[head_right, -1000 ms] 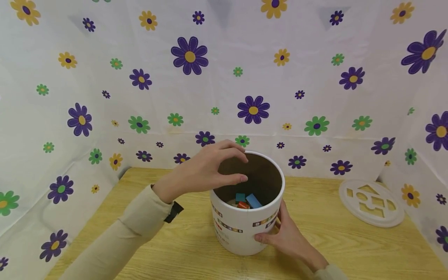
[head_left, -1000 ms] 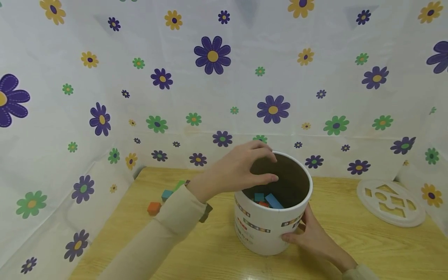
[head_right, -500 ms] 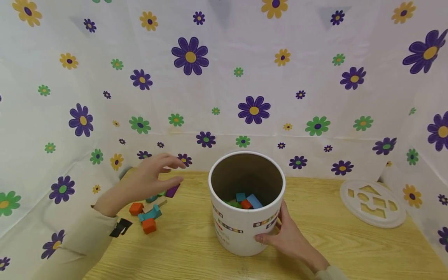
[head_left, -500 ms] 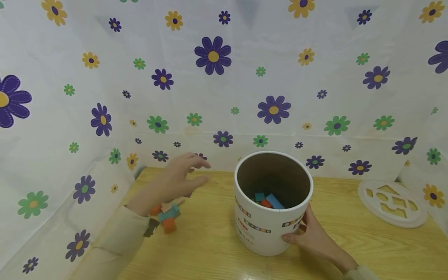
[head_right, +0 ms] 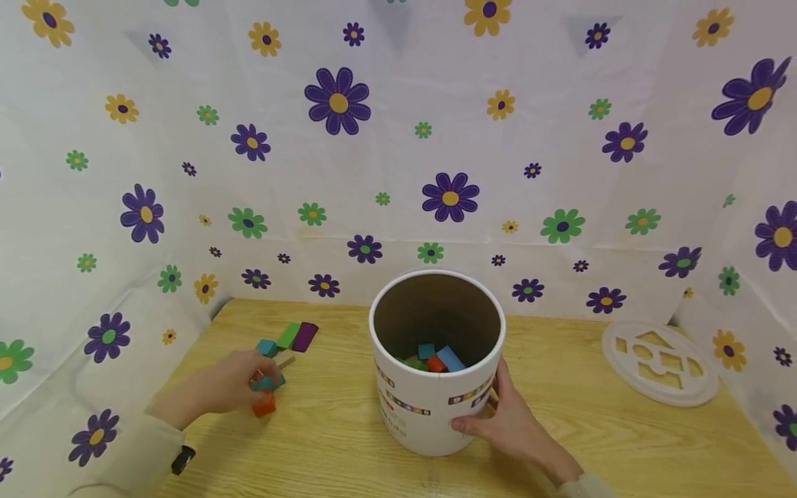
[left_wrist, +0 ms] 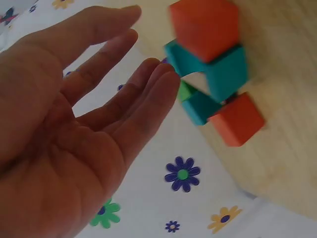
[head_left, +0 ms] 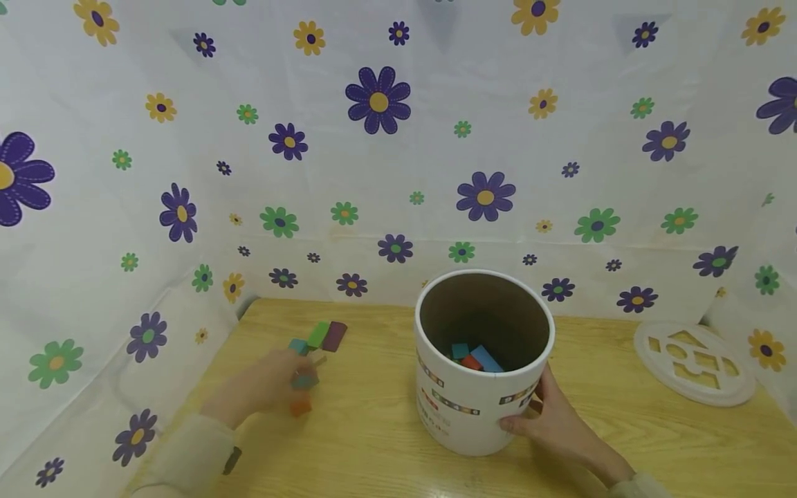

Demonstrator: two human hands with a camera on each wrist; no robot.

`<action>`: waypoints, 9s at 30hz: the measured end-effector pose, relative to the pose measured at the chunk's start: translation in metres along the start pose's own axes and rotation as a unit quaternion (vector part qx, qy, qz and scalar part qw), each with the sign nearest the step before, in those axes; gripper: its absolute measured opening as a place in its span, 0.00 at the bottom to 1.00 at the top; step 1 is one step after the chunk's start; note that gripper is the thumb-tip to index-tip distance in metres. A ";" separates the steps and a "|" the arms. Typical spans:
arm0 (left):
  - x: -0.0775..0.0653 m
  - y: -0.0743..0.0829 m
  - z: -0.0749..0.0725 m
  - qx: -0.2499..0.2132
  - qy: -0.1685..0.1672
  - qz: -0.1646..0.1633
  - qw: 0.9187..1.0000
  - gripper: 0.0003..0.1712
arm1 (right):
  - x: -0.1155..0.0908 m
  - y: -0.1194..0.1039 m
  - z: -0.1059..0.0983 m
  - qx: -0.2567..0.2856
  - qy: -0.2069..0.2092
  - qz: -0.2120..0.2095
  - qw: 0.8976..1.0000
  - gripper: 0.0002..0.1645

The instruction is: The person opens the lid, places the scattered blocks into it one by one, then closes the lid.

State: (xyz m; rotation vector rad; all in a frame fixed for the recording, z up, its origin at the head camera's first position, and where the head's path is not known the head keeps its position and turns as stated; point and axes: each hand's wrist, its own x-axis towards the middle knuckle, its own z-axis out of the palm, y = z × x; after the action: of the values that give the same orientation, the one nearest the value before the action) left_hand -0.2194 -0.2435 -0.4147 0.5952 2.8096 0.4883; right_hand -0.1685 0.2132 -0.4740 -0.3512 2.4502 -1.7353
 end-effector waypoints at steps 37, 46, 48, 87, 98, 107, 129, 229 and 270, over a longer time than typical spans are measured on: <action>0.001 0.012 0.037 -0.038 -0.030 0.025 0.999 0.12 | 0.000 0.003 0.001 0.000 0.005 -0.003 1.000 0.68; 0.000 0.017 0.032 -0.029 -0.015 0.060 0.998 0.12 | -0.001 0.002 0.000 0.007 -0.003 0.013 1.000 0.68; 0.000 0.022 0.026 -0.010 0.004 0.067 0.998 0.10 | -0.001 0.002 0.000 0.006 -0.003 0.012 1.000 0.68; 0.020 0.141 -0.100 0.006 0.205 0.228 0.952 0.14 | 0.000 -0.002 -0.001 0.009 -0.007 0.035 0.999 0.67; 0.041 0.177 -0.099 -0.005 0.173 0.290 0.941 0.12 | -0.001 0.002 -0.002 -0.003 -0.006 0.011 1.000 0.67; 0.057 0.203 -0.088 -0.002 0.110 0.275 0.955 0.14 | -0.001 0.002 -0.001 -0.005 -0.006 0.012 1.000 0.68; 0.068 0.225 -0.074 0.013 0.056 0.279 0.959 0.16 | -0.001 0.001 -0.001 -0.004 -0.005 0.033 0.999 0.67; 0.008 0.091 -0.082 -0.019 0.064 0.116 0.991 0.27 | 0.013 -0.008 -0.019 0.006 0.004 -0.114 0.994 0.69; 0.077 0.240 -0.090 0.059 -0.002 0.260 0.964 0.33 | 0.012 -0.016 -0.024 -0.024 -0.010 -0.106 0.994 0.64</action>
State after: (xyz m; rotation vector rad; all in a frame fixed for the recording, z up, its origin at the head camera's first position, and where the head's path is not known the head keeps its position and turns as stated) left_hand -0.2299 -0.0286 -0.2558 1.3714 2.6699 0.4044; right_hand -0.1841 0.2267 -0.4501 -0.6532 2.5233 -1.7415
